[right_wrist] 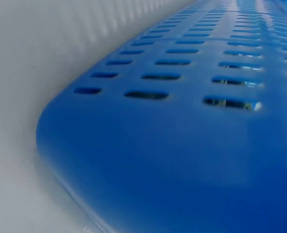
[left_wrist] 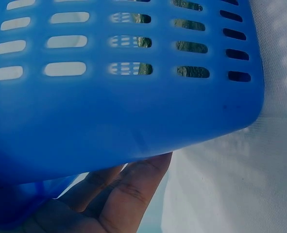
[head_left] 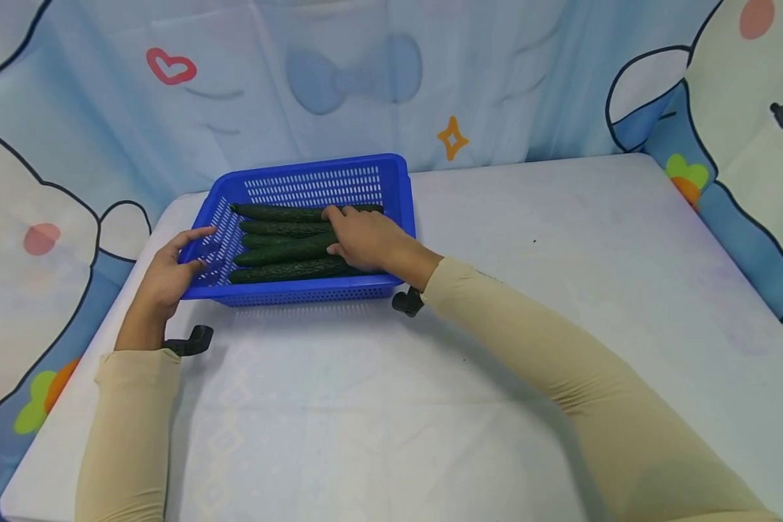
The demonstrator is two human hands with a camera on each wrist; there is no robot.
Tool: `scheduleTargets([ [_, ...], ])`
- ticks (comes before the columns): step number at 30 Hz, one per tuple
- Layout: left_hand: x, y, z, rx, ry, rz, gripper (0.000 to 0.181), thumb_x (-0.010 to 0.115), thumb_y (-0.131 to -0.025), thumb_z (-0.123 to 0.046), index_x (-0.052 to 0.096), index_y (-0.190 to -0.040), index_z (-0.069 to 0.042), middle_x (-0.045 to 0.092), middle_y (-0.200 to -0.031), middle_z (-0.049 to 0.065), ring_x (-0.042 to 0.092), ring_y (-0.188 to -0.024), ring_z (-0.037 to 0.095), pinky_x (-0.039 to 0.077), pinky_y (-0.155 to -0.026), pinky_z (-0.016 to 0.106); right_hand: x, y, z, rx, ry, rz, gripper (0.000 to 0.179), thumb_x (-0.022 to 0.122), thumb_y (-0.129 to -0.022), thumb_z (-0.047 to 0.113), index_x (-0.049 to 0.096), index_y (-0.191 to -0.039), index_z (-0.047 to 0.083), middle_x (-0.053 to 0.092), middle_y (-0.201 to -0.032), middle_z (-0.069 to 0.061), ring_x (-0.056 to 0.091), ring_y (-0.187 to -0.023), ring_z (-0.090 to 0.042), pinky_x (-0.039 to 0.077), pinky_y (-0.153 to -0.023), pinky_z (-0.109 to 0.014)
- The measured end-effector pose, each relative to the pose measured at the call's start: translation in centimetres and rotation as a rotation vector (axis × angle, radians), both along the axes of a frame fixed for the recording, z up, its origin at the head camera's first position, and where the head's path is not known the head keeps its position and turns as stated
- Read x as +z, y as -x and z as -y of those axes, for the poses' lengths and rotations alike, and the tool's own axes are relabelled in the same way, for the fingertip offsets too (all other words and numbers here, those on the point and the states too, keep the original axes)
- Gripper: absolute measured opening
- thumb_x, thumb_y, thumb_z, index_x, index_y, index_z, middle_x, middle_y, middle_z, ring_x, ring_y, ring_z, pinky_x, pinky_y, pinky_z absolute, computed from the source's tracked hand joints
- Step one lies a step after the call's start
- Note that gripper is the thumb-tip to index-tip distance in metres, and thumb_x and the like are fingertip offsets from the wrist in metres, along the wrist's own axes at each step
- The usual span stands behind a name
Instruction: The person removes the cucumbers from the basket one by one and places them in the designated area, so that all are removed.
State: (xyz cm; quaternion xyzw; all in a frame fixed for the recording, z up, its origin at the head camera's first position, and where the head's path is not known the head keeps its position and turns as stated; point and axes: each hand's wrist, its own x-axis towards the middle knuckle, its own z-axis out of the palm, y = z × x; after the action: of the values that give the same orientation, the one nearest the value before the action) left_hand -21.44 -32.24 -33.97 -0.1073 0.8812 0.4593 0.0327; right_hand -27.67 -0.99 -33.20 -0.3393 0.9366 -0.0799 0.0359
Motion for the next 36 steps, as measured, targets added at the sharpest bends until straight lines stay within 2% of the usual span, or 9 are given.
scheduleTargets([
  [7,0.07,-0.09,0.00,-0.001,-0.004,-0.004,0.059,0.038,-0.100,-0.002,0.034,-0.154,-0.024,0.012,-0.164,0.021,0.038,-0.137,0.053,0.044,-0.101,0.059,0.27,-0.09,-0.25,-0.002,0.015,0.010,0.042,0.050,-0.101,0.040,0.050,-0.136,0.016,0.061,-0.123,-0.007,0.063,-0.104,-0.023,0.053,-0.091,-0.041],
  [17,0.24,0.11,-0.15,-0.010,-0.004,-0.014,0.058,0.038,-0.100,-0.003,0.035,-0.154,-0.024,0.011,-0.165,0.020,0.036,-0.138,0.053,0.043,-0.102,0.060,0.40,0.05,-0.63,0.004,0.050,-0.092,0.039,0.051,-0.101,0.038,0.056,-0.132,0.016,0.065,-0.117,-0.006,0.065,-0.093,-0.023,0.055,-0.083,-0.039],
  [27,0.03,0.03,0.04,-0.006,-0.011,-0.010,0.058,0.038,-0.100,-0.003,0.034,-0.154,-0.023,0.011,-0.165,0.020,0.038,-0.137,0.052,0.046,-0.098,0.057,0.36,-0.03,-0.77,-0.030,0.104,-0.198,0.034,0.055,-0.099,0.035,0.061,-0.128,0.017,0.067,-0.106,-0.008,0.063,-0.084,-0.025,0.052,-0.071,-0.039],
  [36,-0.09,-0.08,0.07,-0.007,0.006,-0.011,0.058,0.039,-0.100,-0.004,0.035,-0.154,-0.025,0.011,-0.165,0.020,0.040,-0.136,0.052,0.048,-0.095,0.054,0.15,-0.15,-0.90,-0.054,0.209,-0.243,0.032,0.062,-0.096,0.033,0.064,-0.125,0.021,0.067,-0.104,-0.005,0.061,-0.086,-0.024,0.046,-0.074,-0.039],
])
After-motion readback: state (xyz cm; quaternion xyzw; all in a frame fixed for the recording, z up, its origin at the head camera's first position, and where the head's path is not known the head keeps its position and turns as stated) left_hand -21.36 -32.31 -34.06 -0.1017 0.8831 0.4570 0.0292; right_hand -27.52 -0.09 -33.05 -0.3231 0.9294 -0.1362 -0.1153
